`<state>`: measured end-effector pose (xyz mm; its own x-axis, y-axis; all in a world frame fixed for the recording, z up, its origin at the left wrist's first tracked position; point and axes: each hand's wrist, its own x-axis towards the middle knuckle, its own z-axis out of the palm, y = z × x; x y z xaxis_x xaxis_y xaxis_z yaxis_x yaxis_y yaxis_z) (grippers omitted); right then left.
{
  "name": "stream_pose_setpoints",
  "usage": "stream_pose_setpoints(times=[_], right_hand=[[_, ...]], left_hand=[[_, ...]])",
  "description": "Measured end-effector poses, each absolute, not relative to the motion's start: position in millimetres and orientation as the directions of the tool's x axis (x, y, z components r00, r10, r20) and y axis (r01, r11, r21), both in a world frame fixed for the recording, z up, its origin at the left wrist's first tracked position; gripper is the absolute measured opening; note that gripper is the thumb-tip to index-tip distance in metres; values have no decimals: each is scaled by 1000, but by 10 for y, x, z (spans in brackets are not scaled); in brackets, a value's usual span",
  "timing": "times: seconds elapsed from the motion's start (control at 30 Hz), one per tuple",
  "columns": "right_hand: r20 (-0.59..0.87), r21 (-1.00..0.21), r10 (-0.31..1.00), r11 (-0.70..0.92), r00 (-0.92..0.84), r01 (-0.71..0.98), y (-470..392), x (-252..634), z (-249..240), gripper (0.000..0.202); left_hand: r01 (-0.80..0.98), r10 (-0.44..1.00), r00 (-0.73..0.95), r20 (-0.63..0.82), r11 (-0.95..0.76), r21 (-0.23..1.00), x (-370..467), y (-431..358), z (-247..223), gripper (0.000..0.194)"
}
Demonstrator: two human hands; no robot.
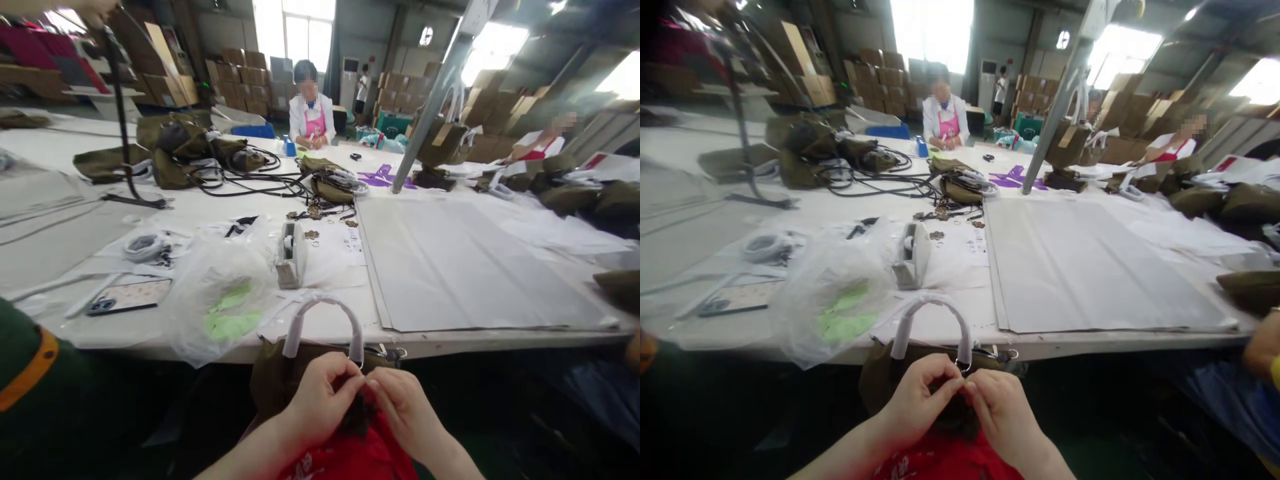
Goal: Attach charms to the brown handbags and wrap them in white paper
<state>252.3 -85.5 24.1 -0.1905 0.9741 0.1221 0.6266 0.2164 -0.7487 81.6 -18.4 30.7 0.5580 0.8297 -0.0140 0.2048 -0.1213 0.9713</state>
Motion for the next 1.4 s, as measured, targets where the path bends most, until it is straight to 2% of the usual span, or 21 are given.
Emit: stream_pose_setpoints(times=[0.23, 0.47, 0.87, 0.97, 1.07, 1.17, 1.23, 1.4], right_hand=[[111, -763, 971, 219, -211, 608, -835, 2474, 193, 40], [141, -793, 980, 198, -142, 576, -817, 2414, 71, 46], [27, -783, 993, 92, -114, 616, -755, 2456, 228, 46], [48, -744, 998, 4, 48, 668, -750, 2591, 264, 28], [-33, -704, 980, -163, 197, 691, -792, 2702, 221, 25], [-172, -679, 967, -256, 190, 688, -866, 2672, 95, 21], [-236, -708, 956, -291, 173, 643, -898, 2583, -17, 19], [-260, -785, 939, -342, 226, 516, -889, 2396, -217, 23]], left_hand=[[184, 851, 523, -50, -55, 981, 825, -202, 254, 20], [198, 871, 490, -41, -65, 978, 825, -196, 238, 20], [167, 857, 516, 17, -120, 979, 777, -195, 161, 19], [195, 896, 444, -14, -81, 977, 658, -117, 112, 23], [263, 912, 390, -128, 23, 965, 502, -13, 42, 28], [434, 846, 484, -225, -9, 901, 433, 19, -14, 25], [498, 799, 544, -257, -60, 865, 471, -18, -56, 26], [439, 766, 585, -268, -21, 898, 680, -161, -190, 29]])
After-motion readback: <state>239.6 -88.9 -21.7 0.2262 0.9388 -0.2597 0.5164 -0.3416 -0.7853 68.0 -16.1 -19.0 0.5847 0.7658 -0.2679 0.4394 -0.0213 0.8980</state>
